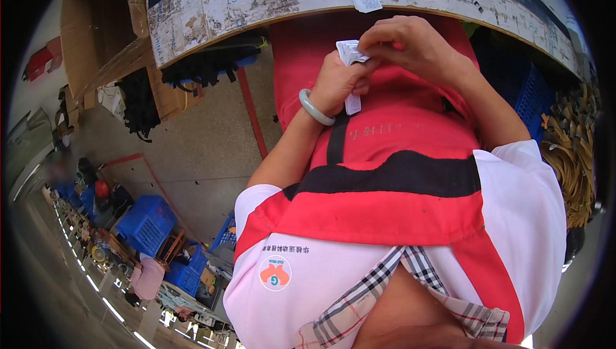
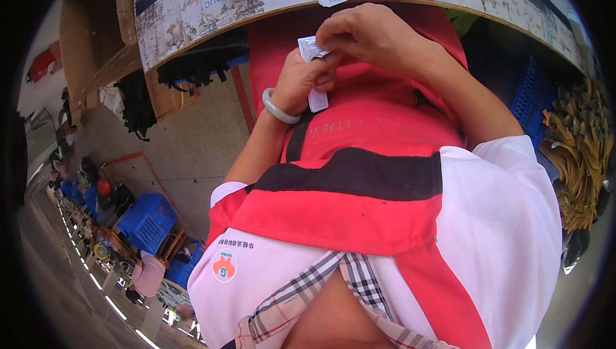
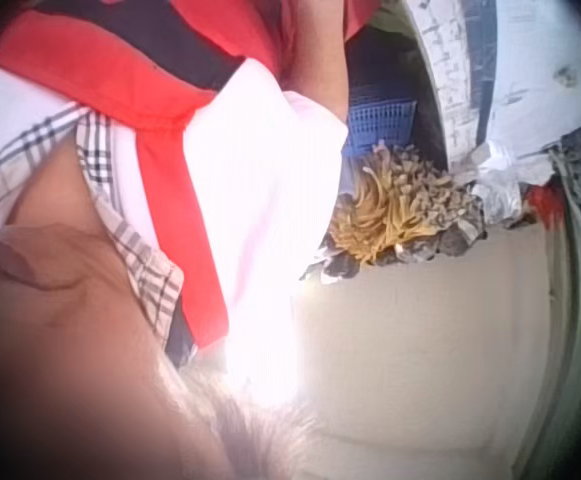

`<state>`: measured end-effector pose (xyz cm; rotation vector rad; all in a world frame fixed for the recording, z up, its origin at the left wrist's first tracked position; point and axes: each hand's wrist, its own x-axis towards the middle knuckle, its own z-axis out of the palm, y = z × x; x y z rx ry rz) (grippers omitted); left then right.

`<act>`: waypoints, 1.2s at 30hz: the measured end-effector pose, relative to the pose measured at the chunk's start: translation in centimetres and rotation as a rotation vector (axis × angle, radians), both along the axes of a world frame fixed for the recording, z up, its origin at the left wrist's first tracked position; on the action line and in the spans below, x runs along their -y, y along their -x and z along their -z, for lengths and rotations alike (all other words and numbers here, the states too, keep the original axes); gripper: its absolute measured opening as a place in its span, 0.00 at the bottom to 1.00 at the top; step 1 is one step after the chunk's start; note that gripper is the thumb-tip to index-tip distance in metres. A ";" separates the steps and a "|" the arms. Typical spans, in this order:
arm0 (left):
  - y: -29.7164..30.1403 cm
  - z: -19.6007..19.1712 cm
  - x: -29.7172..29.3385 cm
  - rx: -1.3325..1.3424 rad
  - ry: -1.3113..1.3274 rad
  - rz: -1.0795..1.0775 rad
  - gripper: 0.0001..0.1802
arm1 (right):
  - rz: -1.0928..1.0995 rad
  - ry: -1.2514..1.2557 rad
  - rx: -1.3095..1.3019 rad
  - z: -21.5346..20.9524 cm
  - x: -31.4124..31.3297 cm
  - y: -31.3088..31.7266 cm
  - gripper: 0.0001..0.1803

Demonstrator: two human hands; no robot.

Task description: Separating individual adhesive product labels from a long continuous strip.

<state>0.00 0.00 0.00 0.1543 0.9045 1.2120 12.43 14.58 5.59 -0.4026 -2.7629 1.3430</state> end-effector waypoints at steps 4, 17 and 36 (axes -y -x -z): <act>0.1 -0.1 0.0 -0.039 0.013 0.001 0.04 | 0.004 -0.058 -0.043 0.4 0.0 0.2 0.08; -0.2 0.0 0.0 -0.039 -0.002 0.011 0.03 | 0.001 0.040 -0.088 1.1 0.0 0.5 0.05; -0.1 0.1 0.0 0.008 0.002 -0.002 0.04 | -0.016 0.065 -0.009 0.3 -0.6 0.3 0.06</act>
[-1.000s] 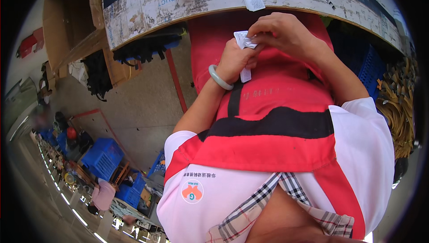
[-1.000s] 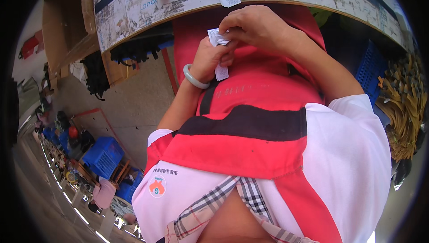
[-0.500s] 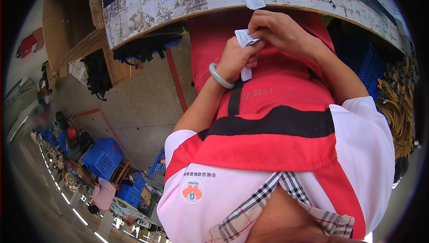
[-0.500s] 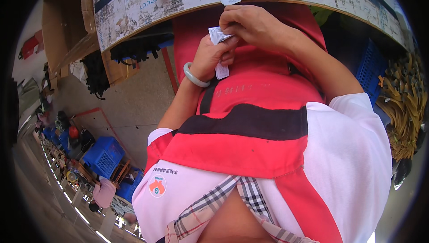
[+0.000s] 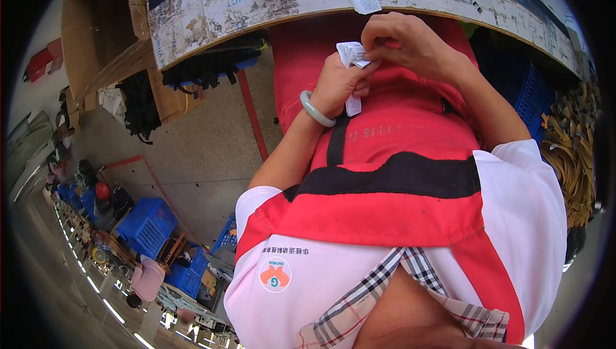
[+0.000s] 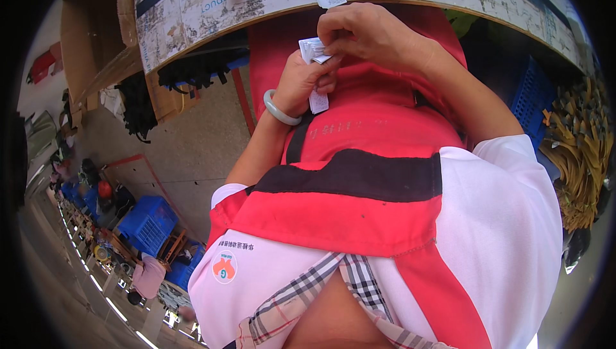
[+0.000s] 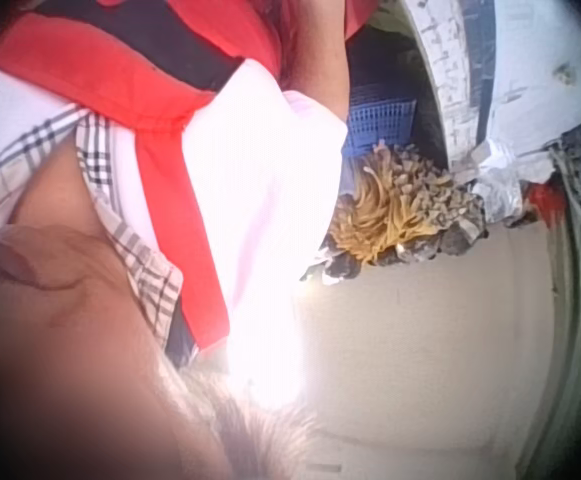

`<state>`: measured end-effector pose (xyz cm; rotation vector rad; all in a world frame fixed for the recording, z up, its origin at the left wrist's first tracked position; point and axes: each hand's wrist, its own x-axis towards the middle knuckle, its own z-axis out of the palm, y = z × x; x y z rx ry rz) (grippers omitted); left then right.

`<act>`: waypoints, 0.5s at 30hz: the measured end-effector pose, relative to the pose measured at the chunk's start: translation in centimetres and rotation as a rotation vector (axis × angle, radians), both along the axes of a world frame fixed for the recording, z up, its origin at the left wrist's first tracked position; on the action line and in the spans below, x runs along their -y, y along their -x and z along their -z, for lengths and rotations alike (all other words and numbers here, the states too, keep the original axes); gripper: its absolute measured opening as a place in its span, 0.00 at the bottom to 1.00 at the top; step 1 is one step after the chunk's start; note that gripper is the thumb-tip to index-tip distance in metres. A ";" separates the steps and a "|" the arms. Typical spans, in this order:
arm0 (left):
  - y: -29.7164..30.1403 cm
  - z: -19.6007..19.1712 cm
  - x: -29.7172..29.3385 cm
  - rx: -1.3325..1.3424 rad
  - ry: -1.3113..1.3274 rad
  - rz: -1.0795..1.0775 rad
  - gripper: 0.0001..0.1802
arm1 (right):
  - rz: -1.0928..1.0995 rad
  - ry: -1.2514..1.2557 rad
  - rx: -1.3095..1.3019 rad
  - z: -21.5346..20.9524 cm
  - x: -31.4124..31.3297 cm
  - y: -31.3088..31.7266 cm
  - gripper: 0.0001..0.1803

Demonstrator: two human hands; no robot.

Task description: Separating individual adhesive product labels from a long continuous strip.

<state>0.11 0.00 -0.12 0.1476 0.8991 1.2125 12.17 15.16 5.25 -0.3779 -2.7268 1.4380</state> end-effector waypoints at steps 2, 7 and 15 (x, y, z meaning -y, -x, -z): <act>0.0 -0.1 -0.1 0.012 0.011 -0.006 0.04 | -0.028 -0.016 -0.079 0.2 0.0 -0.1 0.05; 0.0 0.0 0.0 0.016 0.014 -0.015 0.04 | -0.031 -0.068 -0.125 0.6 0.1 -0.1 0.05; -0.1 -0.2 -0.1 0.023 0.058 -0.035 0.04 | -0.100 -0.323 -0.238 0.8 0.5 -0.2 0.04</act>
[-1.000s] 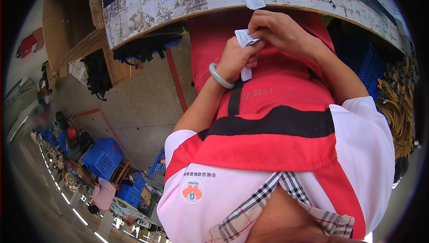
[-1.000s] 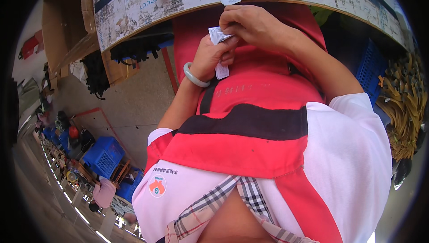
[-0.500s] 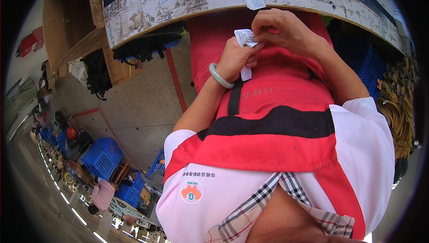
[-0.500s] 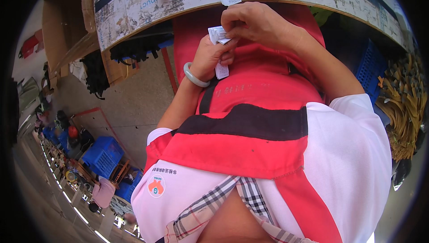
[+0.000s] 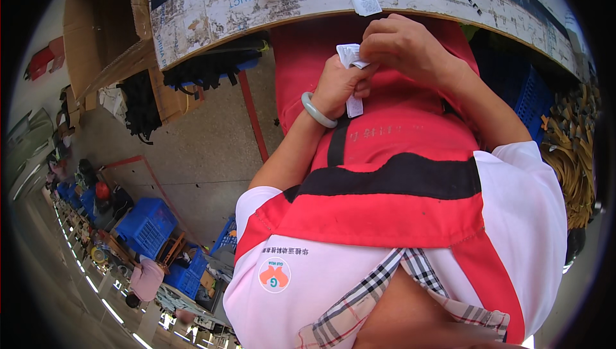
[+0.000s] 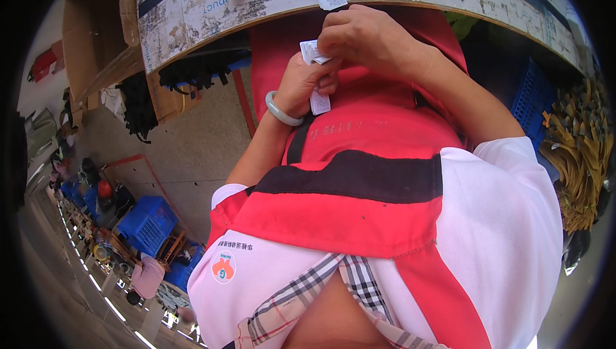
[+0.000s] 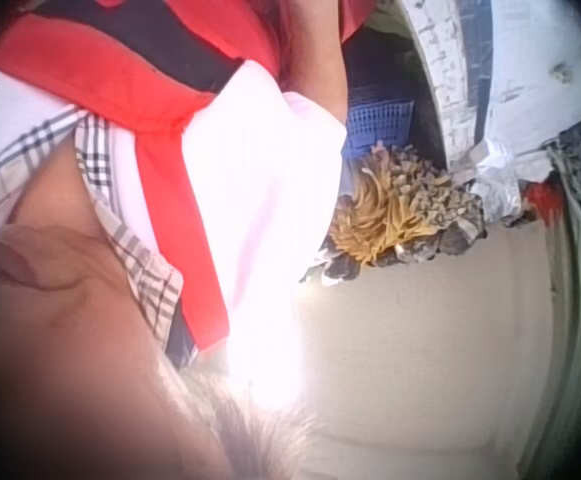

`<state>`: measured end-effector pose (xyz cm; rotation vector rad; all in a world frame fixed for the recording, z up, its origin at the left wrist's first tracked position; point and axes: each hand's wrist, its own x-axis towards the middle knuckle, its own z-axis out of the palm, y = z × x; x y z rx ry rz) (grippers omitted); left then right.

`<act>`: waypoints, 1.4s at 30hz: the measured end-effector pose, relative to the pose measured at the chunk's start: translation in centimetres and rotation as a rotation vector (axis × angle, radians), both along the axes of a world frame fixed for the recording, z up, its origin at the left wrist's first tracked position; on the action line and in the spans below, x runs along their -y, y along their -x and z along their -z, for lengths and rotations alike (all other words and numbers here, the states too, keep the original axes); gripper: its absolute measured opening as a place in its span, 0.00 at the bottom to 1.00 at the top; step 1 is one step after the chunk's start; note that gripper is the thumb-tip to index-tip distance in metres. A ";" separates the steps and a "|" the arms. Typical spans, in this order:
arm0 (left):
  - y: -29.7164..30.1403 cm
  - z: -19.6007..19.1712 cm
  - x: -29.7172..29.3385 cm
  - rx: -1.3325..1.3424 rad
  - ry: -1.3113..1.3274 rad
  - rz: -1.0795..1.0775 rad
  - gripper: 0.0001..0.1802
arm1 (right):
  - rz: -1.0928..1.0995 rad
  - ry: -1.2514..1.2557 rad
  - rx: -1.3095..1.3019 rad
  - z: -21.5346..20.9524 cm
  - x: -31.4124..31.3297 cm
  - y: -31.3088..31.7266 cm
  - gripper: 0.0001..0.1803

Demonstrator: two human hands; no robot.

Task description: Separating individual adhesive product labels from a long continuous strip.

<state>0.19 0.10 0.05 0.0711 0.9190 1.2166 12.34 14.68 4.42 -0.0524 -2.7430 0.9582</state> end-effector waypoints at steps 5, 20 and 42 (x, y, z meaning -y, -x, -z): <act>-0.1 0.1 0.1 -0.022 -0.025 -0.004 0.04 | 0.090 0.071 0.088 0.2 0.2 -0.1 0.05; 0.1 0.3 0.1 0.002 -0.048 0.001 0.04 | 0.137 0.202 0.105 0.1 0.2 0.1 0.07; 0.1 0.4 0.3 -0.032 -0.056 0.029 0.03 | 0.148 0.319 0.124 0.4 0.2 0.0 0.05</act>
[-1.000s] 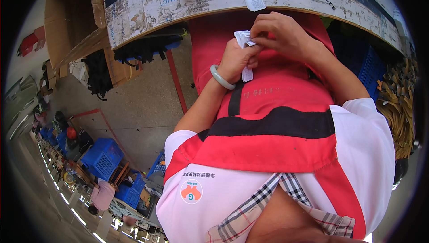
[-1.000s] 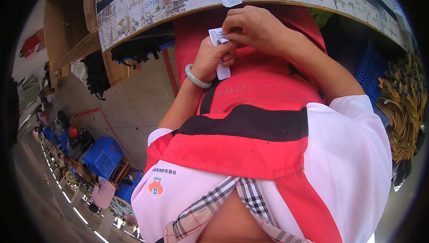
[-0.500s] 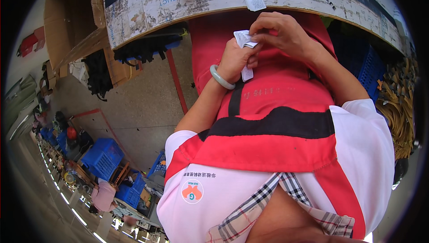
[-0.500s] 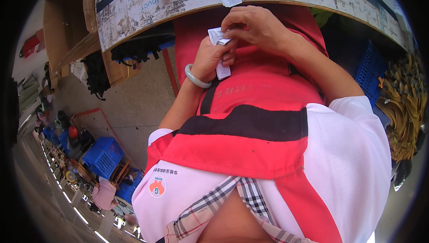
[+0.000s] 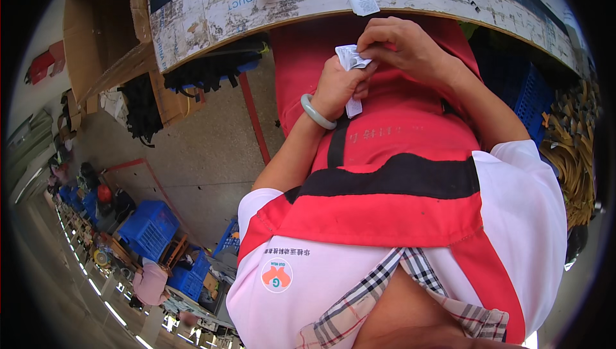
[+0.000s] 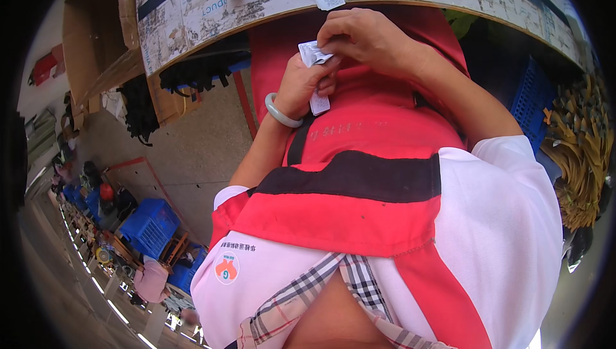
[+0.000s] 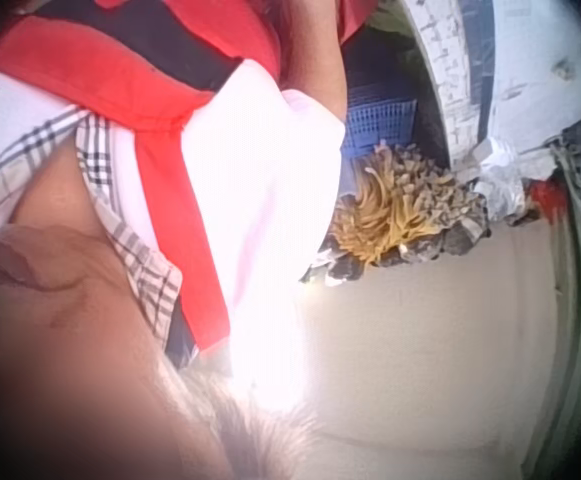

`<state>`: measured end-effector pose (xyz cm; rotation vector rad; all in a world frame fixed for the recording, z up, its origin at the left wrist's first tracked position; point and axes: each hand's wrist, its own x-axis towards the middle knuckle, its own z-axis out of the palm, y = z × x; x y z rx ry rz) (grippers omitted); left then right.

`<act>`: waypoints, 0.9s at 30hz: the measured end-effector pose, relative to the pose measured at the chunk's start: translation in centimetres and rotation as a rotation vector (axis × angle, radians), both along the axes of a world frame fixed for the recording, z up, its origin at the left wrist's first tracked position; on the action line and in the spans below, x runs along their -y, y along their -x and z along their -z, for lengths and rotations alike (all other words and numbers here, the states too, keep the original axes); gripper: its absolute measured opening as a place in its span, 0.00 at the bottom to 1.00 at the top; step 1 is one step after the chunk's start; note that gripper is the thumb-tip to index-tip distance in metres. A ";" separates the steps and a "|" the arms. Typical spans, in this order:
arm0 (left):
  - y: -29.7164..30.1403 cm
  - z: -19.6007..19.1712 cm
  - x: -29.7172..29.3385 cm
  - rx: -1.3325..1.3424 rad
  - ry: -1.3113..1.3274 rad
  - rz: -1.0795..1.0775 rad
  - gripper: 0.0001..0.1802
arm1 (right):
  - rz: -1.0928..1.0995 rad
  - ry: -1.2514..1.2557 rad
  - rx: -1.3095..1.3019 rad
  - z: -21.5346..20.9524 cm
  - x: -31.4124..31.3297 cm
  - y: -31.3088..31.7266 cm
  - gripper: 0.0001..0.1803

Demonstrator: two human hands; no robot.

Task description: Separating individual adhesive product labels from a long continuous strip.

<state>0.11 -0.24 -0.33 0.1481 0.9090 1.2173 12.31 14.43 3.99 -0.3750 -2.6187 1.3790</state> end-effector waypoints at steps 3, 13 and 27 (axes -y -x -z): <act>-0.1 0.1 0.0 -0.046 -0.015 0.010 0.04 | -0.023 -0.050 -0.010 -0.3 -0.1 0.2 0.05; -0.2 -0.1 -0.1 -0.064 -0.003 0.027 0.03 | -0.032 -0.042 0.028 0.1 0.1 0.1 0.05; 0.2 0.0 -0.1 0.084 0.002 0.004 0.04 | -0.042 0.107 -0.042 -0.8 -0.9 -0.4 0.06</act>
